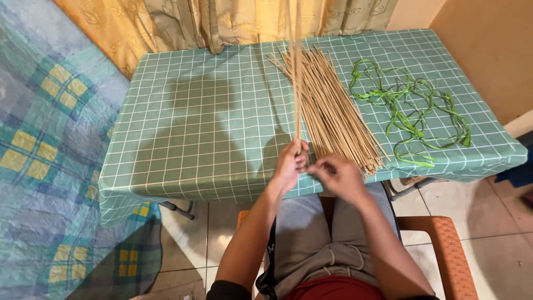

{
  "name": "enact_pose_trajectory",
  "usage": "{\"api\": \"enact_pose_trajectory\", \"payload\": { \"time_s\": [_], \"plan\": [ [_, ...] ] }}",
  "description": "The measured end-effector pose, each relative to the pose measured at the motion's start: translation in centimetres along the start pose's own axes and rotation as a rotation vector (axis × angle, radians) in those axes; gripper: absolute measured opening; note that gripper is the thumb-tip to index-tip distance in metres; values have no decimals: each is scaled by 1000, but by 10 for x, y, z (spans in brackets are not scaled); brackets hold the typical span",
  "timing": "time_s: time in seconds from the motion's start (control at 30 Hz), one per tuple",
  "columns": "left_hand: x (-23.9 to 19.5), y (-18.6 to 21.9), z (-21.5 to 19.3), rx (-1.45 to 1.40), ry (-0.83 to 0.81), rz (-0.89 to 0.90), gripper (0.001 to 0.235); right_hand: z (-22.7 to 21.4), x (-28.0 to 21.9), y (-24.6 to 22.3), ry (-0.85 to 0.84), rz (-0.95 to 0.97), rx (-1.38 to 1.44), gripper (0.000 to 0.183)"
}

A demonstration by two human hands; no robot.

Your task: Sorting and bundling thin wooden sticks by aligning them together on a table.

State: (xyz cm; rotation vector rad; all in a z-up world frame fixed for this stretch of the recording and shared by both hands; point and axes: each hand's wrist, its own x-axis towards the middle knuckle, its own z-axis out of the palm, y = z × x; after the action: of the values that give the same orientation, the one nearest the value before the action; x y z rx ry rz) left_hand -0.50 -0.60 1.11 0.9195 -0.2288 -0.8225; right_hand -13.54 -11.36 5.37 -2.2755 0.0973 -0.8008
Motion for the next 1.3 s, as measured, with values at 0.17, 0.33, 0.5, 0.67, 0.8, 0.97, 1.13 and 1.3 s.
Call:
{"api": "enact_pose_trajectory", "payload": {
  "time_s": [0.17, 0.33, 0.5, 0.67, 0.8, 0.97, 1.13, 1.3],
  "plan": [
    [-1, 5, 0, -86, -22, -25, 62, -24, -8, 105, 335, 94, -563, 17],
    [7, -3, -5, -78, -60, -59, 80, -40, -14, 121, 255, 347, -696, 32],
    [8, -4, -6, -48, -39, -58, 63, -32, -15, 139, 365, 305, -569, 8],
    [11, -4, -6, -59, -30, -35, 60, -39, -17, 145, 482, 330, -503, 4],
    [10, -3, -5, -98, -28, -37, 61, -35, -16, 138, 643, 339, -367, 2],
    [17, -13, -11, -89, -39, -21, 62, -33, -6, 104, 761, 314, 0, 2],
    [12, -9, -3, -106, -34, -12, 64, -18, 7, 51, 798, 434, 554, 9],
    [9, -11, 2, -133, -43, 61, 66, 36, -6, 0, 586, 535, 759, 18]
  ]
}}
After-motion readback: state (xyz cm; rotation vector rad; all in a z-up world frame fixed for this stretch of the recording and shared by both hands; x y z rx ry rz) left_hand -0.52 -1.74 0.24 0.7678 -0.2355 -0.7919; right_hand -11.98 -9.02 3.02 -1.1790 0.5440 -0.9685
